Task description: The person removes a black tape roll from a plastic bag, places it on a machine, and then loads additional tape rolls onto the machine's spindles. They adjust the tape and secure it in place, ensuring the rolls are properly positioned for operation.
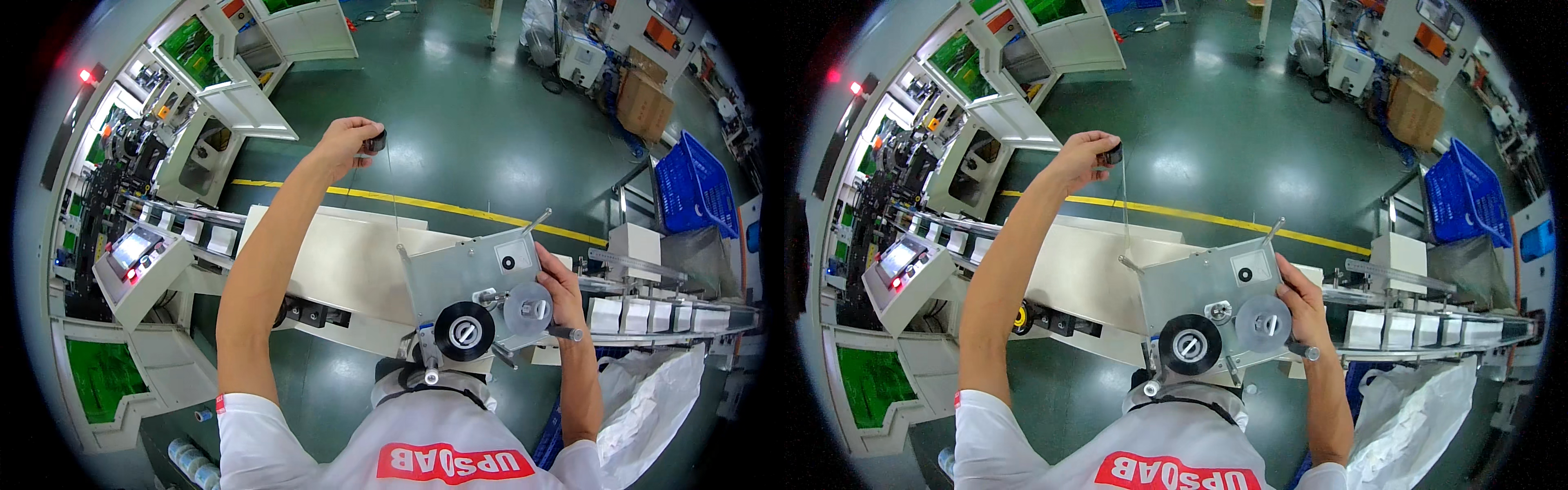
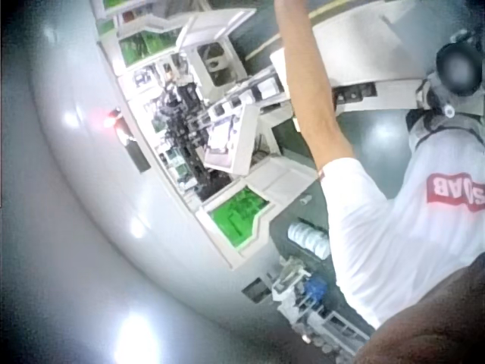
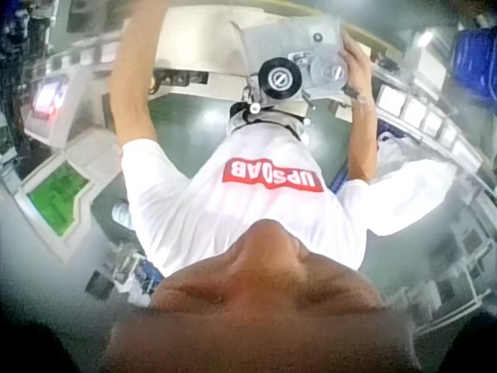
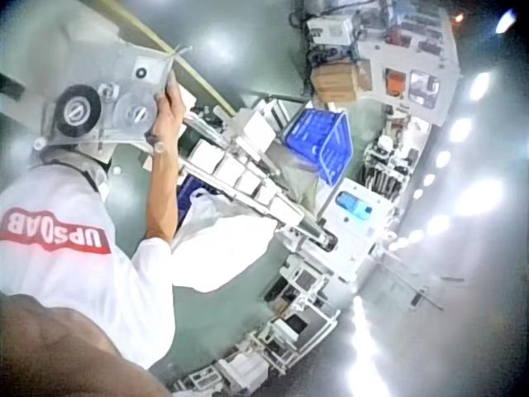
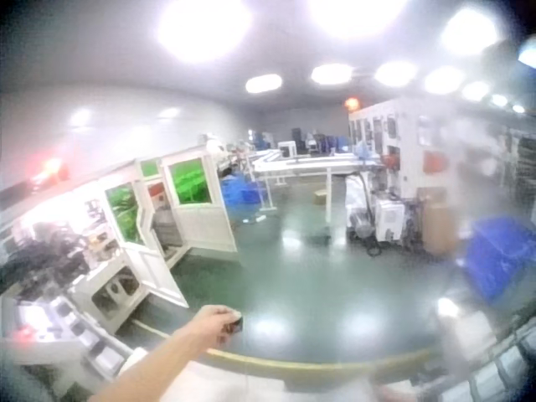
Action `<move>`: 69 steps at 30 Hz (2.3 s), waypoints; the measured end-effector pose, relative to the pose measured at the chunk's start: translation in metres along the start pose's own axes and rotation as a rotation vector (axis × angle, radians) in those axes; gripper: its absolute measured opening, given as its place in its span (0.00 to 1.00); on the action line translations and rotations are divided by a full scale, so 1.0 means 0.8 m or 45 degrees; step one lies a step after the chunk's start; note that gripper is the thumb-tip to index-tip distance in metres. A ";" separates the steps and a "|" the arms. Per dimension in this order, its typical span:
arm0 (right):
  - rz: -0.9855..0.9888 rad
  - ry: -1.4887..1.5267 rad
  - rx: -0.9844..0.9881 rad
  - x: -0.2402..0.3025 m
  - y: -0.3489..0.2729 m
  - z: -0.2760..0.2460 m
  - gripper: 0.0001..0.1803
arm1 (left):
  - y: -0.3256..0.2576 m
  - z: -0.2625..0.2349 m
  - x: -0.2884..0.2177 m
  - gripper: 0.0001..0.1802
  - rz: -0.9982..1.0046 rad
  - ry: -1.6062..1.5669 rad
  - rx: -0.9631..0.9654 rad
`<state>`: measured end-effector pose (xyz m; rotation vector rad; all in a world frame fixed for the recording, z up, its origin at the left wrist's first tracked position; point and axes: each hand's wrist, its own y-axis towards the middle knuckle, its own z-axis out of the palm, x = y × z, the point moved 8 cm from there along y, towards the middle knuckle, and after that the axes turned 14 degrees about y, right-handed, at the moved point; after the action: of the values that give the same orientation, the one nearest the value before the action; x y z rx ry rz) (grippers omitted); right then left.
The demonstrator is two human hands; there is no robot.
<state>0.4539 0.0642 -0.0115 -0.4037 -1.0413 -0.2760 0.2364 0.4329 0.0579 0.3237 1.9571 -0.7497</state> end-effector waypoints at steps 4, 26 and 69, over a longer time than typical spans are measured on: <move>-0.016 -0.125 -0.018 0.009 -0.005 0.008 0.29 | 0.007 0.016 -0.013 0.07 0.027 -0.009 0.053; 0.047 -0.021 -0.048 0.005 -0.010 0.011 0.28 | 0.037 0.112 -0.066 0.10 0.082 0.376 0.166; -0.276 0.195 -0.230 0.074 0.093 0.020 0.12 | -0.144 0.166 -0.184 0.12 0.882 0.735 0.202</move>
<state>0.5004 0.1359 0.0333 -0.4255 -0.9126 -0.5894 0.3420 0.2732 0.1842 1.3547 2.0907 -0.3643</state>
